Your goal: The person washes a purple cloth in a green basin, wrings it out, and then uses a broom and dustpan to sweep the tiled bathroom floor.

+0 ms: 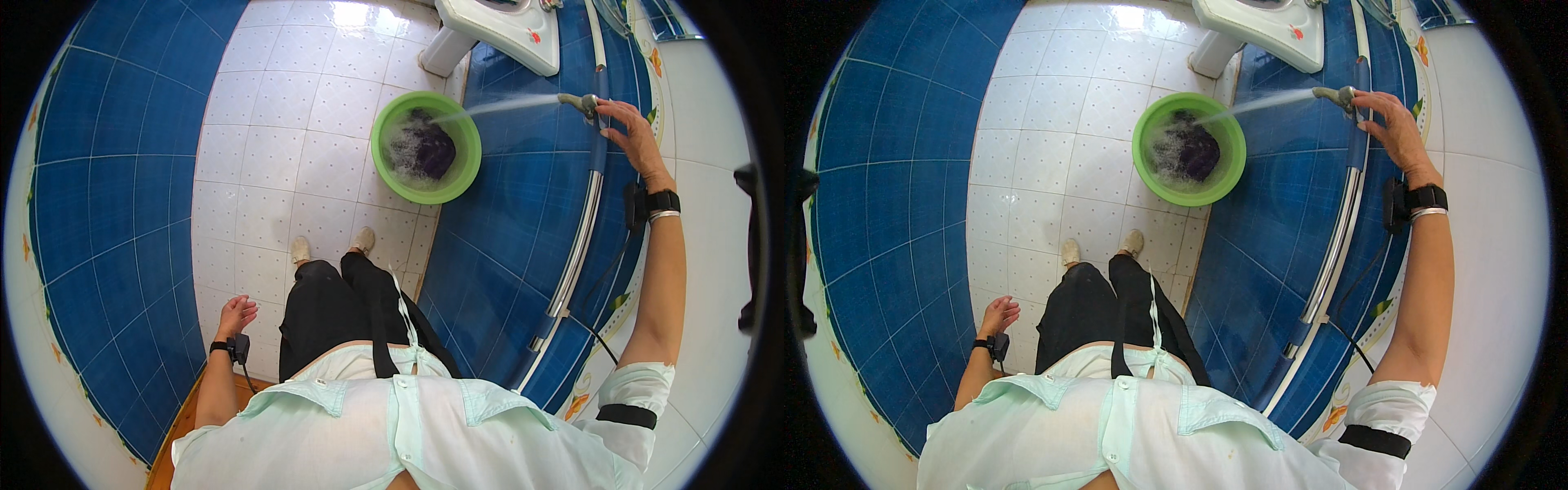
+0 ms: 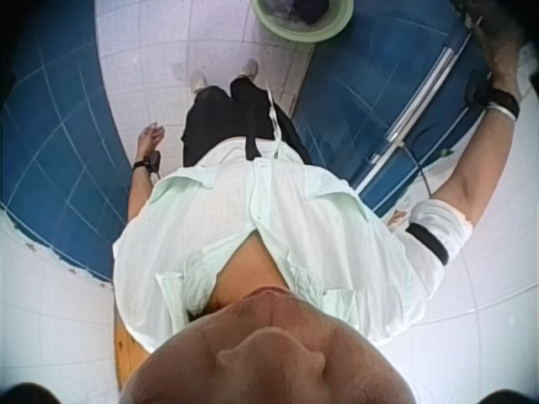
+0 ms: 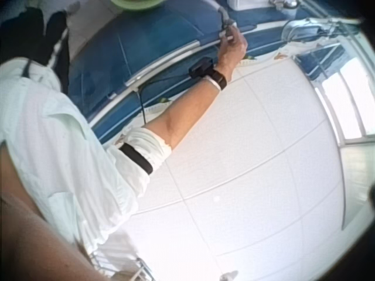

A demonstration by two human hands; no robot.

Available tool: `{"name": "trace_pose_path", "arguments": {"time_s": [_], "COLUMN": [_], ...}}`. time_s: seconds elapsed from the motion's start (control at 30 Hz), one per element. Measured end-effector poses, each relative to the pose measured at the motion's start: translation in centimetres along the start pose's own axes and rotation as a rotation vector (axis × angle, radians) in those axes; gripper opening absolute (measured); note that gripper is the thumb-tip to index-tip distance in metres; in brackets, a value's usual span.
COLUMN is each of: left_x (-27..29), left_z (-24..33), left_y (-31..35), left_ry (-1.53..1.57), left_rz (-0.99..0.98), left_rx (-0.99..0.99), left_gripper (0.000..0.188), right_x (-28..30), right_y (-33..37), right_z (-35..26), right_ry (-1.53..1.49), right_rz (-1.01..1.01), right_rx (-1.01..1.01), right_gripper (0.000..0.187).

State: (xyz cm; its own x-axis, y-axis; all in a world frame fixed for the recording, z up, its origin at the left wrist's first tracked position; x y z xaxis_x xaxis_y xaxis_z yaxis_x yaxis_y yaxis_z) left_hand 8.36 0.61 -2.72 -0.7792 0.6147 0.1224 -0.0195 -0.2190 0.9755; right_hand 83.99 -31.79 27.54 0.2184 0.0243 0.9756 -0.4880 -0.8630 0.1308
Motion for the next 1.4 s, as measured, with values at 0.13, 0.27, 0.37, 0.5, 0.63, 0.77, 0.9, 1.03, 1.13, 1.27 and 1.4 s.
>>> {"name": "trace_pose_path", "arguments": {"time_s": [0.13, 0.27, 0.37, 0.5, 0.63, 0.77, 0.9, 1.03, 1.13, 1.27, 1.4], "left_x": [-0.4, -0.7, -0.7, -0.8, -1.1, -2.2, -3.6, -4.4, -4.2, -3.5, -3.1], "left_z": [0.3, 0.9, 1.4, 2.4, 4.6, 8.5, 14.2, 20.7, 25.8, 30.9, 34.6], "left_y": [0.0, 0.1, 0.2, 0.0, -0.6, -1.8, -3.3, -4.4, -5.0, -6.8, -9.4], "left_ry": [-0.008, -0.017, -0.021, -0.037, -0.067, -0.159, -0.234, -0.273, -0.291, -0.319, -0.37], "left_rz": [0.007, 0.026, 0.03, 0.012, -0.017, -0.039, -0.094, -0.143, -0.148, -0.155, -0.115], "left_rx": [0.007, 0.0, 0.005, 0.008, 0.01, -0.009, -0.029, -0.072, -0.119, -0.118, -0.053], "left_gripper": [0.031, 0.03, 0.029, 0.028, 0.027, 0.028, 0.031, 0.031, 0.031, 0.03, 0.028], "right_x": [-0.1, -0.2, 0.0, 0.5, 0.6, 0.3, 0.5, 1.1, 1.4, 1.6, 1.4], "right_y": [-0.2, -0.4, -0.6, -1.0, -1.1, -1.1, -1.7, -2.6, -3.3, -3.8, -4.3], "right_z": [0.3, 0.4, 0.3, 0.1, -0.1, -0.4, -0.8, -1.2, -1.4, -2.2, -2.6], "right_ry": [0.022, -0.032, -0.057, -0.108, -0.147, -0.038, -0.009, 0.027, 0.063, 0.157, 0.226], "right_rz": [0.0, -0.047, -0.073, -0.085, -0.079, -0.093, -0.11, -0.183, -0.256, -0.292, -0.338], "right_rx": [0.031, -0.001, -0.036, -0.041, -0.048, -0.087, -0.14, -0.147, -0.182, -0.228, -0.265], "right_gripper": [0.049, 0.051, 0.053, 0.056, 0.059, 0.059, 0.061, 0.065, 0.069, 0.073, 0.075]}}
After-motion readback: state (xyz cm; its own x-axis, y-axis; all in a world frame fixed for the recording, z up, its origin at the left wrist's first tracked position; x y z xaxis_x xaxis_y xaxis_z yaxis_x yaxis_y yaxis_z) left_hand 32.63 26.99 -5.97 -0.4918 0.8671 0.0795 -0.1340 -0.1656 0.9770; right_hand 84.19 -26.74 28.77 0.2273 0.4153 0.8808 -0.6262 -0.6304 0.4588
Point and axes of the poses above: each hand's wrist, its own y-axis away from the middle knuckle, its own x-axis out of the back of the hand, z = x × y, the point moved 3 cm from there along -y, towards the middle knuckle, and after that the axes turned 8 degrees about x, right-handed, at the moved point
